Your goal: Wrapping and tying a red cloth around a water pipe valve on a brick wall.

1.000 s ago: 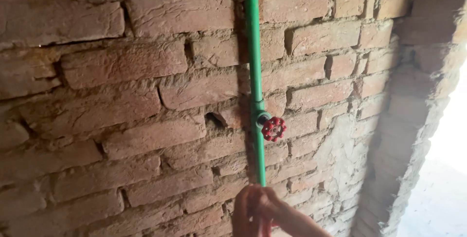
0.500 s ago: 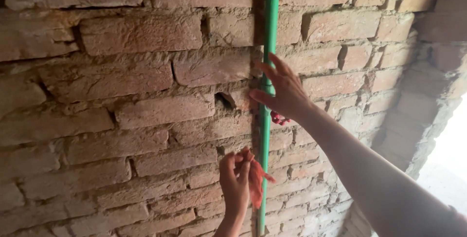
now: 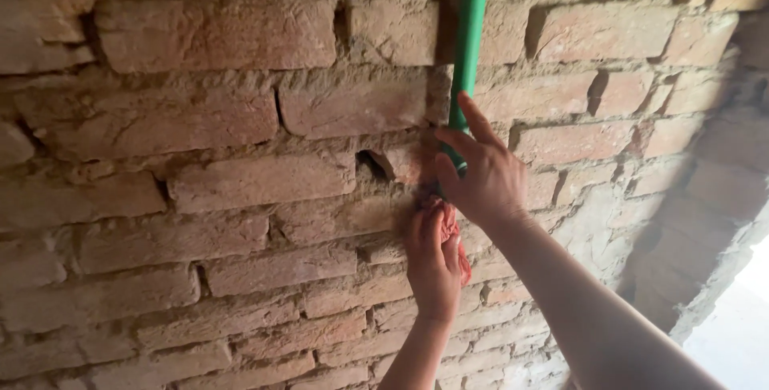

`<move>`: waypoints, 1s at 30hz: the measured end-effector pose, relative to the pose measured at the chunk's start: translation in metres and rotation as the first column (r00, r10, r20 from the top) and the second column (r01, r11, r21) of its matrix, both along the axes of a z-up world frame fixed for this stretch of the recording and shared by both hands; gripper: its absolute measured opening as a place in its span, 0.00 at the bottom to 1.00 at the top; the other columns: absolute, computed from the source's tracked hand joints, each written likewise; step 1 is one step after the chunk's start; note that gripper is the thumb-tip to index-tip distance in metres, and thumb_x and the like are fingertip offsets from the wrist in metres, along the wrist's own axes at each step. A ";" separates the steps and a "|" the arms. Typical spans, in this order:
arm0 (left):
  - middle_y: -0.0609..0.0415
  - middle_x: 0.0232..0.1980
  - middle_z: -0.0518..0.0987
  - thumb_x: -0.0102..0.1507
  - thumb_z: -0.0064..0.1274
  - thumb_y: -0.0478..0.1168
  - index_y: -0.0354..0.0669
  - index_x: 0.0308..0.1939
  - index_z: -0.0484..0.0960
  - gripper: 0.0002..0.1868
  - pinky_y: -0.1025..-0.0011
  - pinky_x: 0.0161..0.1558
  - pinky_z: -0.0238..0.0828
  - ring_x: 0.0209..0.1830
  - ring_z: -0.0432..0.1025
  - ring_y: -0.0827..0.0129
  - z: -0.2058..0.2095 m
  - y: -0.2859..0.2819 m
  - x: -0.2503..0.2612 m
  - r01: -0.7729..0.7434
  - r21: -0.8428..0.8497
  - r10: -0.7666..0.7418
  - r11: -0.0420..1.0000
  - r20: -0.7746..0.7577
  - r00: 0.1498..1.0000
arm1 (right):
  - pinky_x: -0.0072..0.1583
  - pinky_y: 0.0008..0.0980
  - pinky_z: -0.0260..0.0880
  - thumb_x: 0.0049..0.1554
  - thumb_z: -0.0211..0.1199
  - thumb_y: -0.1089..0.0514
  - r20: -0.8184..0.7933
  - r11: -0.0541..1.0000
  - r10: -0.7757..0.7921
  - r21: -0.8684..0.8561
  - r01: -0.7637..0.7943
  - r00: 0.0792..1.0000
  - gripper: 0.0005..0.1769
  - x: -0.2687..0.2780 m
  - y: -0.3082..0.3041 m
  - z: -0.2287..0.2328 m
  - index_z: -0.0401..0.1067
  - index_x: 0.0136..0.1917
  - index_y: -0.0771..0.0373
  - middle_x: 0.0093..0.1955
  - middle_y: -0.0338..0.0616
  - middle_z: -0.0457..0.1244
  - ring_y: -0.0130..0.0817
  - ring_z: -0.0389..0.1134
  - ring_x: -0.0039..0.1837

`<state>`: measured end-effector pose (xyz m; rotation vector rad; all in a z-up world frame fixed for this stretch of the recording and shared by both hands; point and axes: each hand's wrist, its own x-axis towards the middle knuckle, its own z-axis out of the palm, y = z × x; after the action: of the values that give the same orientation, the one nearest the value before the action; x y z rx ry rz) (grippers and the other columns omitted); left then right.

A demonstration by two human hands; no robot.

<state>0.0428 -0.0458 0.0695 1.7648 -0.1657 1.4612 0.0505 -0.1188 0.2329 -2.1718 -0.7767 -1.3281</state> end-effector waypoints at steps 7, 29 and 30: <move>0.44 0.68 0.70 0.67 0.54 0.37 0.47 0.67 0.73 0.23 0.59 0.63 0.70 0.66 0.70 0.48 -0.024 0.006 0.011 -0.015 0.011 0.015 1.000 -0.029 0.999 | 0.47 0.35 0.75 0.53 0.65 0.53 0.046 0.997 0.027 0.071 -0.030 0.999 0.15 -0.004 0.000 -0.004 0.81 0.53 0.50 0.74 0.38 0.64 0.35 0.75 0.52; 0.43 0.67 0.70 0.67 0.51 0.32 0.46 0.65 0.71 0.22 0.59 0.59 0.77 0.65 0.72 0.48 -0.057 0.001 0.001 0.083 -0.037 -0.084 0.996 -0.034 0.996 | 0.46 0.32 0.74 0.58 0.63 0.55 0.136 0.994 0.035 0.097 -0.049 0.990 0.10 0.003 -0.001 -0.010 0.81 0.52 0.53 0.68 0.38 0.68 0.34 0.76 0.51; 0.42 0.66 0.70 0.66 0.52 0.30 0.45 0.65 0.71 0.23 0.58 0.61 0.76 0.66 0.71 0.47 -0.056 0.001 0.002 0.063 -0.021 -0.063 0.998 0.004 0.998 | 0.45 0.33 0.74 0.58 0.62 0.55 0.113 0.994 0.032 0.101 -0.043 0.993 0.10 0.002 0.000 -0.010 0.81 0.51 0.53 0.68 0.38 0.69 0.34 0.76 0.51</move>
<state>0.0448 -0.0450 0.0132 1.7247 -0.2049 1.4163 0.0525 -0.1189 0.2233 -2.0084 -0.7695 -1.4477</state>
